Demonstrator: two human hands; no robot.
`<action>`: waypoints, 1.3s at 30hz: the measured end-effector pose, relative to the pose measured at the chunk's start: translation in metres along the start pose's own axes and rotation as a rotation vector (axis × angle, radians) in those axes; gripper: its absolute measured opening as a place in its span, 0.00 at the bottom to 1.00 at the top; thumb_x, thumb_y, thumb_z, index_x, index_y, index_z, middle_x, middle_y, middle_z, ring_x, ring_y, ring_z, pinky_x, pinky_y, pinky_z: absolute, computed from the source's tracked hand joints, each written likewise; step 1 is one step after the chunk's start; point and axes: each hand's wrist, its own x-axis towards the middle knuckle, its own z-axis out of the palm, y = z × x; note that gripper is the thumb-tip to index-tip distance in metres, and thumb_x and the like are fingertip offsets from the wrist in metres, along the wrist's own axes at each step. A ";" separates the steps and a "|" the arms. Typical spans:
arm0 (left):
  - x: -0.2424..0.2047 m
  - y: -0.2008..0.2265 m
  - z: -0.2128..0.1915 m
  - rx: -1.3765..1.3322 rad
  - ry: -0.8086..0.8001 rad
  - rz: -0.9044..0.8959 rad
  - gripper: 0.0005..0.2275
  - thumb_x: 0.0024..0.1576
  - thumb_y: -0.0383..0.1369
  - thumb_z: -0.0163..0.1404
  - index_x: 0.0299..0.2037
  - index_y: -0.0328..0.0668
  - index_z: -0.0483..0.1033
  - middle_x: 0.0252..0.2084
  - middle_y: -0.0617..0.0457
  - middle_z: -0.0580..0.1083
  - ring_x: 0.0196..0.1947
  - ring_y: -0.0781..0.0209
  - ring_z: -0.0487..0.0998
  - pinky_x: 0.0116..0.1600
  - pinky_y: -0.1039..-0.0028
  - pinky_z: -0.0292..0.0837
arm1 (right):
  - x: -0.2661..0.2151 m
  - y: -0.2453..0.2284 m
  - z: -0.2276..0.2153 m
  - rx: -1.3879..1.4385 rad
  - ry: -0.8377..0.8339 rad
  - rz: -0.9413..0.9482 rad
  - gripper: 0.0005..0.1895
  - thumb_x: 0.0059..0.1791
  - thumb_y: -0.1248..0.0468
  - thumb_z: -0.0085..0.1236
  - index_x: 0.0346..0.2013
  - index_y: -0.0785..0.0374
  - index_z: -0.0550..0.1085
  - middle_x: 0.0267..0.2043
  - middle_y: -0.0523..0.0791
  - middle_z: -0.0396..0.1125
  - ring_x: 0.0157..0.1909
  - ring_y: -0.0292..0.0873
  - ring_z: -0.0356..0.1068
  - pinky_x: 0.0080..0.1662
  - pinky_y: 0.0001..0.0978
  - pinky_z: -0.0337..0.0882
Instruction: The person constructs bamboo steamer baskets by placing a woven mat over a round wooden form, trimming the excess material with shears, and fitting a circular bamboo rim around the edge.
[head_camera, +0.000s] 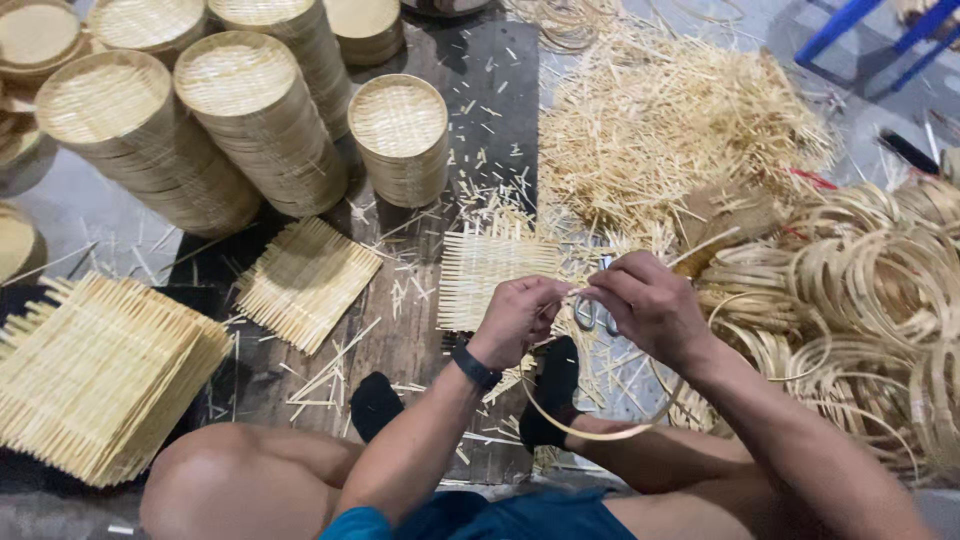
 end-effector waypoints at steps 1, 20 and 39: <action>-0.001 0.005 -0.004 -0.017 0.032 -0.020 0.06 0.60 0.31 0.52 0.33 0.40 0.79 0.20 0.61 0.67 0.14 0.74 0.60 0.18 0.82 0.49 | 0.006 -0.003 0.004 0.005 0.022 -0.039 0.08 0.47 0.63 0.67 0.37 0.63 0.79 0.36 0.46 0.71 0.40 0.45 0.72 0.40 0.37 0.74; 0.026 -0.023 -0.019 0.057 0.058 -0.246 0.32 0.57 0.68 0.33 0.17 0.50 0.62 0.13 0.63 0.54 0.11 0.68 0.50 0.18 0.73 0.43 | 0.003 -0.014 0.069 -0.167 -0.143 -0.056 0.08 0.46 0.66 0.59 0.24 0.63 0.71 0.25 0.46 0.61 0.30 0.46 0.66 0.31 0.40 0.68; 0.047 0.049 -0.098 0.012 0.211 -0.061 0.12 0.61 0.39 0.55 0.28 0.41 0.75 0.18 0.61 0.64 0.15 0.72 0.59 0.20 0.81 0.51 | -0.030 0.074 0.127 1.708 0.178 1.021 0.21 0.56 0.51 0.51 0.42 0.70 0.76 0.20 0.38 0.54 0.21 0.32 0.50 0.26 0.24 0.53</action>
